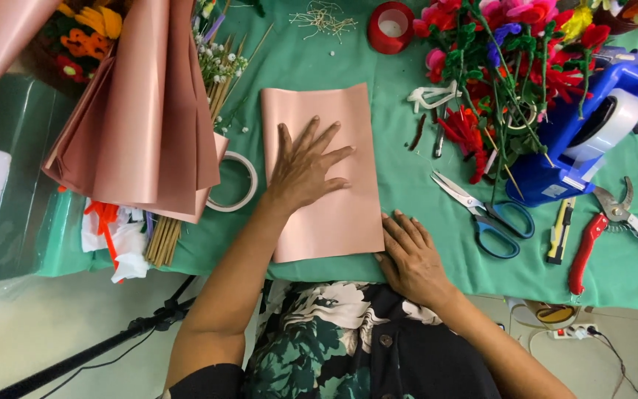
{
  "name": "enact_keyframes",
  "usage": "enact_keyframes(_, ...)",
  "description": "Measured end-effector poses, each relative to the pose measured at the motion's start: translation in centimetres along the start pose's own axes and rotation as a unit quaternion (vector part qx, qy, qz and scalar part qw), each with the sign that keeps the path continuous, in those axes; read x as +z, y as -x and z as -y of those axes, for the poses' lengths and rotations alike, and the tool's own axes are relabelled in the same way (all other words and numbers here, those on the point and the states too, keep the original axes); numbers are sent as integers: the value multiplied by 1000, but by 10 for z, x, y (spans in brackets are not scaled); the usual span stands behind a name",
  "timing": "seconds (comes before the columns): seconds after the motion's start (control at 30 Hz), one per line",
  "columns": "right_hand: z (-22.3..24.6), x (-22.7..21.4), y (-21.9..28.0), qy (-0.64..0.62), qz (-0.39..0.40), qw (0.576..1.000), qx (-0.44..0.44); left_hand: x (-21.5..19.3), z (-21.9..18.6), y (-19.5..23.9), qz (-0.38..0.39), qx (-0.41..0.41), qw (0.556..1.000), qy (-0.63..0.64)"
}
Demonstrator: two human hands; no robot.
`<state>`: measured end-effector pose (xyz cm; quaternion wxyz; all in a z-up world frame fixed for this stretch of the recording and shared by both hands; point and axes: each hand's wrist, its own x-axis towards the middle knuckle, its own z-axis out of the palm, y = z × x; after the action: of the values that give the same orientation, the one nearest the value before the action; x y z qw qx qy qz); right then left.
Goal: The person folds a sheet of pink paper in half multiple times on a green table, then uses a utility knife to trim the edge. The workspace contains artificial flowers, tape, and other craft supplies.
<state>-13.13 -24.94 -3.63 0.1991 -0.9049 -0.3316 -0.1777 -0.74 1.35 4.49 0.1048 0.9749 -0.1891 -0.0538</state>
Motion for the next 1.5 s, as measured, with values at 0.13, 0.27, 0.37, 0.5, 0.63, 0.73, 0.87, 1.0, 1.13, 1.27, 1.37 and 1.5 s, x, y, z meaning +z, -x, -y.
enact_keyframes(0.13,1,-1,-1,3,6,1000,6,0,-3,0,31,0,999,-6)
enact_keyframes(0.27,0,0,0,16,9,1000,7,1,1,2,34,-7,999,-20)
enact_keyframes(0.37,1,0,-1,18,5,1000,2,-1,0,4,33,-3,999,-31)
enact_keyframes(0.5,2,0,0,8,6,1000,8,6,3,1,34,13,999,-12)
enact_keyframes(0.63,1,0,0,13,7,1000,6,16,5,-4,42,40,998,0)
enact_keyframes(0.73,1,0,0,12,8,1000,7,16,4,-3,51,44,998,1)
enact_keyframes(0.87,0,1,1,3,6,1000,11,14,0,-3,44,56,997,0)
enact_keyframes(1.0,0,2,2,7,3,1000,10,18,1,-4,42,64,997,5)
enact_keyframes(1.13,-1,3,3,14,6,1000,12,17,-1,-4,48,68,996,7)
enact_keyframes(1.27,0,1,2,12,17,1000,15,17,-1,-4,48,73,996,2)
enact_keyframes(1.37,0,1,2,6,18,1000,16,17,1,-4,46,75,996,5)
enact_keyframes(1.5,1,0,1,9,17,1000,14,13,1,-3,48,74,996,2)
